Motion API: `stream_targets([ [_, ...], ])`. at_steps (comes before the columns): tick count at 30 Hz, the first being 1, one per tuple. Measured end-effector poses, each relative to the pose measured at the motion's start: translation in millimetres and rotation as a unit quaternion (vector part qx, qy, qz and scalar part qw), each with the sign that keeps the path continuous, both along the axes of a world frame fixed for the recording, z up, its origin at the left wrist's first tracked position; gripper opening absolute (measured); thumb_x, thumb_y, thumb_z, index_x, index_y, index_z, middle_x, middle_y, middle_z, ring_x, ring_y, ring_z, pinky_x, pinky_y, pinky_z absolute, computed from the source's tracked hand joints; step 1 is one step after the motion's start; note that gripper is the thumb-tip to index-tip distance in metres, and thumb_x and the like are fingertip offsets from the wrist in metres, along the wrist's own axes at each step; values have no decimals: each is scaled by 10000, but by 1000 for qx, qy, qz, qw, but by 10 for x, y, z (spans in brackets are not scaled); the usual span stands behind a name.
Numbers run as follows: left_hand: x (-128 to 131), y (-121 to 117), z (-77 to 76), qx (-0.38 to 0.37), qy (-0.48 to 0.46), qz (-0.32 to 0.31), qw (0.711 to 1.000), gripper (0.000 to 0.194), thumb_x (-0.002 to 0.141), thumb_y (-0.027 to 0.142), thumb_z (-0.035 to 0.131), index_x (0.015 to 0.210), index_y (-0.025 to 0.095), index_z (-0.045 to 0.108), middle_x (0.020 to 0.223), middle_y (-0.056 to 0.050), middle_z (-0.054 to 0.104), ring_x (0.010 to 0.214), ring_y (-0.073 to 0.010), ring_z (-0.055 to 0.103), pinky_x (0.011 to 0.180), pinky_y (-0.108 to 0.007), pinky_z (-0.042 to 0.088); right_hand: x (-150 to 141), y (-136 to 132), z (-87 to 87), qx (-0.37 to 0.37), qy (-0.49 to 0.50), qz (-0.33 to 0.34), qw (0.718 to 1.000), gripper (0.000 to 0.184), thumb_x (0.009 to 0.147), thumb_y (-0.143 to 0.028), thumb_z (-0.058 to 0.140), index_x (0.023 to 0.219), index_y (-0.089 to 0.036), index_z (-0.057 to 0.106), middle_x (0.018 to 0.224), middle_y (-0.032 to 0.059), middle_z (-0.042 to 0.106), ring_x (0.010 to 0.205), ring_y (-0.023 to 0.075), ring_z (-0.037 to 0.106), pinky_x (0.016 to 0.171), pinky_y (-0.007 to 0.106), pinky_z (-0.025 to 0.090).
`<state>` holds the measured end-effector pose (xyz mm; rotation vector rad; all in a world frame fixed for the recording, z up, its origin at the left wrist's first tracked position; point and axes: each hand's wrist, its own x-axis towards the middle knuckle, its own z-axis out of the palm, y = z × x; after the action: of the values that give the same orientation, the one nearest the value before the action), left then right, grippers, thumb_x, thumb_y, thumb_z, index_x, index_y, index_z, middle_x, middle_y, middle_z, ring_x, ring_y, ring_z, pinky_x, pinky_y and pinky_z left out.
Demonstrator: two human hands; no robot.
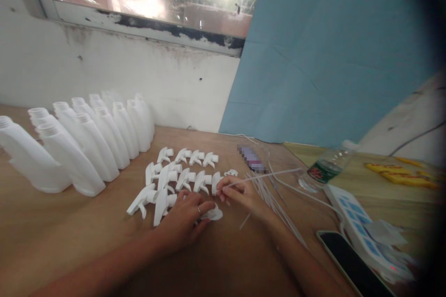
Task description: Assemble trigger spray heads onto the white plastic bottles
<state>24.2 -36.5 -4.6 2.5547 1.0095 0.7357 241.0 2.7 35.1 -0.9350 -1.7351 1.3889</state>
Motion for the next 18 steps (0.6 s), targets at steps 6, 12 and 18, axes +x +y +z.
stream_targets([
  [6, 33, 21, 93, 23, 51, -31, 998, 299, 869, 216, 500, 1165, 257, 510, 1078, -55, 552, 957, -230, 488, 866, -385, 342, 6, -6, -15, 70, -39, -15, 997, 285, 851, -420, 630, 758, -150, 633, 642, -5, 560, 575, 113, 512, 543, 239, 373],
  [12, 13, 34, -2, 15, 16, -33, 999, 312, 882, 212, 498, 1191, 249, 485, 1086, -46, 566, 960, -222, 482, 888, -379, 341, -6, -57, -19, 133, -89, -31, 987, 304, 842, -438, 622, 711, -164, 613, 679, 9, 573, 657, 153, 542, 619, 266, 408],
  [18, -28, 42, -91, 14, -1, -17, 1000, 242, 898, 238, 509, 1140, 227, 495, 1029, -47, 591, 939, -228, 474, 876, -378, 352, -54, -92, -110, 195, -166, -36, 966, 281, 869, -385, 565, 691, -168, 583, 650, 9, 561, 634, 155, 514, 599, 268, 383],
])
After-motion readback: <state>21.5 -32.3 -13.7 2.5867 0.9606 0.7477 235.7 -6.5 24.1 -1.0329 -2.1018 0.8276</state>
